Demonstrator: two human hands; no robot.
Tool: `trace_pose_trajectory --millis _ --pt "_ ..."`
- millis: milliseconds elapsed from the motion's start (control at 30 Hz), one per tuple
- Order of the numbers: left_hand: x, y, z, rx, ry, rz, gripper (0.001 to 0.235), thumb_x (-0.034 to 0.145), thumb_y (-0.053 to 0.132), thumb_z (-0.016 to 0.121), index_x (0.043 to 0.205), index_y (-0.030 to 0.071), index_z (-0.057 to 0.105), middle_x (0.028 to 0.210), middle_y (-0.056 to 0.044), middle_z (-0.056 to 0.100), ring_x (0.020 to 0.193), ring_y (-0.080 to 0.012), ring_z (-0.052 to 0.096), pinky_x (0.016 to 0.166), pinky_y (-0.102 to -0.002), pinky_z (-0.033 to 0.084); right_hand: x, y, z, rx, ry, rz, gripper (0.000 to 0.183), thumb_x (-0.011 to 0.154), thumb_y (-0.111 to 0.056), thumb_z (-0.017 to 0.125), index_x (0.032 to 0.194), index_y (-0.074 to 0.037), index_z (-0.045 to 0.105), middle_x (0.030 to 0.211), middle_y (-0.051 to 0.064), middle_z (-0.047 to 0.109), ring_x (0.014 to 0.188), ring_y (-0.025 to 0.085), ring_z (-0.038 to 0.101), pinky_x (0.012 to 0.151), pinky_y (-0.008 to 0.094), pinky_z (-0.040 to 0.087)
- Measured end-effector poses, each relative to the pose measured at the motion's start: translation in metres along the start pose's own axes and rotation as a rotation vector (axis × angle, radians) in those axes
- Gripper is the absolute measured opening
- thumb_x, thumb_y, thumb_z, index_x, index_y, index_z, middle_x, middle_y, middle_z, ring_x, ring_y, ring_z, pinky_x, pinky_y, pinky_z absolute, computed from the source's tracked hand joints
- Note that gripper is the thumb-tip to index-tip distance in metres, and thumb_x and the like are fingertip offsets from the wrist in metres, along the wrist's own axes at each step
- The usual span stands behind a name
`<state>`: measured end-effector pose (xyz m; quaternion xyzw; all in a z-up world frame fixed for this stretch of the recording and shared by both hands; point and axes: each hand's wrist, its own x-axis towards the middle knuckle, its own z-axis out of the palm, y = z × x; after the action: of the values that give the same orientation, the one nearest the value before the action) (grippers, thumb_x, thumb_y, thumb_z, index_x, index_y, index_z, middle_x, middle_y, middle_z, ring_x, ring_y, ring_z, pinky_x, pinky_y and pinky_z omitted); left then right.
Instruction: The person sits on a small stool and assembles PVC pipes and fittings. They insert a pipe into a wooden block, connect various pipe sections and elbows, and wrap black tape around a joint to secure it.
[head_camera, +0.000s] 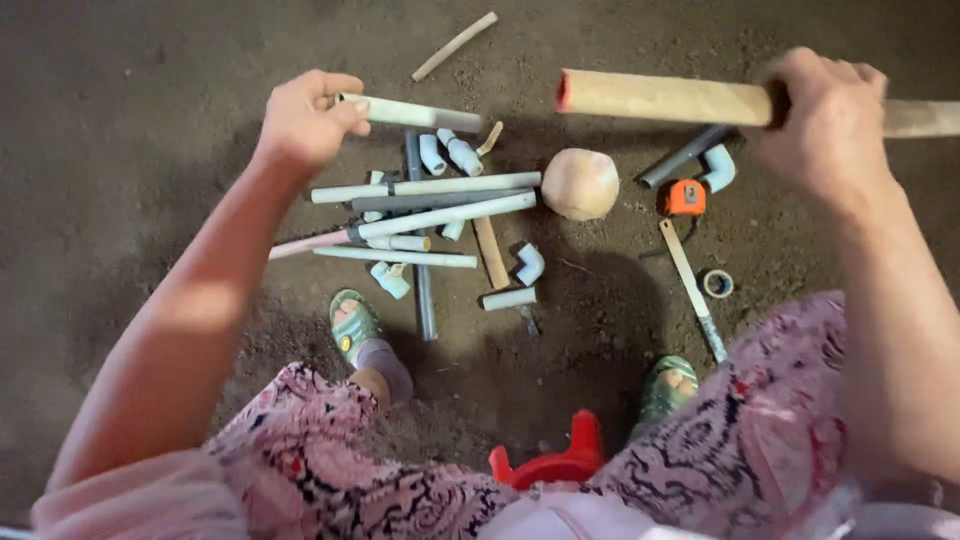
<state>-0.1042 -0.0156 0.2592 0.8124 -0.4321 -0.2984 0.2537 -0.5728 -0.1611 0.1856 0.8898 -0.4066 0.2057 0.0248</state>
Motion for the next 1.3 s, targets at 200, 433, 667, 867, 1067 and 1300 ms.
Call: trace_pose_trajectory --millis 200,433,667,867,1067,1300 --pt "-0.108 0.069 0.025 -0.202 -0.083 0.051 0.036 0.084 0.021 0.055 0.116 0.005 0.058 0.078 -0.005 0.069 0.062 -0.0066 0.051 0.051 -0.022 0.037 0.020 -0.073 -0.047 0.247 0.015 -0.173 0.024 0.073 0.005 0.061 0.096 -0.001 0.065 0.080 0.009 0.065 0.069 0.029 0.061 0.067 0.047 0.047" --pt "-0.116 0.062 0.067 -0.321 -0.157 0.123 0.032 0.084 0.022 0.056 0.112 0.007 0.059 0.080 -0.010 0.070 0.080 -0.0107 0.066 0.077 -0.024 0.051 0.022 -0.126 -0.088 0.406 -0.630 0.181 0.054 0.073 0.002 0.062 0.123 -0.012 0.049 0.113 0.008 0.053 0.097 0.026 0.058 0.089 0.046 0.051" --pt "-0.102 0.052 0.082 -0.403 -0.355 0.156 0.038 0.089 0.017 0.059 0.121 -0.002 0.053 0.087 -0.016 0.068 0.086 -0.0156 0.063 0.085 -0.027 0.049 -0.001 -0.113 -0.058 0.143 -0.633 0.014 0.026 0.077 -0.033 0.071 0.094 -0.016 0.061 0.087 0.007 0.067 0.092 0.032 0.064 0.084 0.044 0.048" --pt "-0.114 0.074 0.092 0.268 -0.452 0.262 0.044 0.082 0.036 0.064 0.119 0.013 0.055 0.117 -0.015 0.061 0.114 -0.0334 0.055 0.097 -0.044 0.043 -0.008 -0.109 -0.034 0.100 -0.610 -0.030 0.029 0.071 -0.033 0.075 0.089 -0.016 0.058 0.086 0.006 0.065 0.091 0.030 0.063 0.080 0.042 0.049" --pt "-0.098 0.055 0.086 0.492 -0.354 0.534 0.039 0.087 0.042 0.059 0.117 0.017 0.056 0.100 -0.014 0.065 0.095 -0.0374 0.062 0.083 -0.048 0.049 0.006 -0.118 -0.057 0.286 -0.586 0.037 0.042 0.071 -0.030 0.078 0.103 -0.012 0.058 0.094 0.013 0.063 0.093 0.037 0.063 0.082 0.048 0.050" --pt "-0.088 0.019 0.030 0.266 -0.188 0.491 0.026 0.083 0.030 0.070 0.107 0.021 0.068 0.097 -0.003 0.070 0.092 -0.0260 0.066 0.083 -0.035 0.049 0.011 -0.110 -0.054 0.442 -0.657 0.139 0.058 0.070 -0.034 0.079 0.121 -0.021 0.056 0.101 0.013 0.064 0.103 0.036 0.061 0.092 0.048 0.047"
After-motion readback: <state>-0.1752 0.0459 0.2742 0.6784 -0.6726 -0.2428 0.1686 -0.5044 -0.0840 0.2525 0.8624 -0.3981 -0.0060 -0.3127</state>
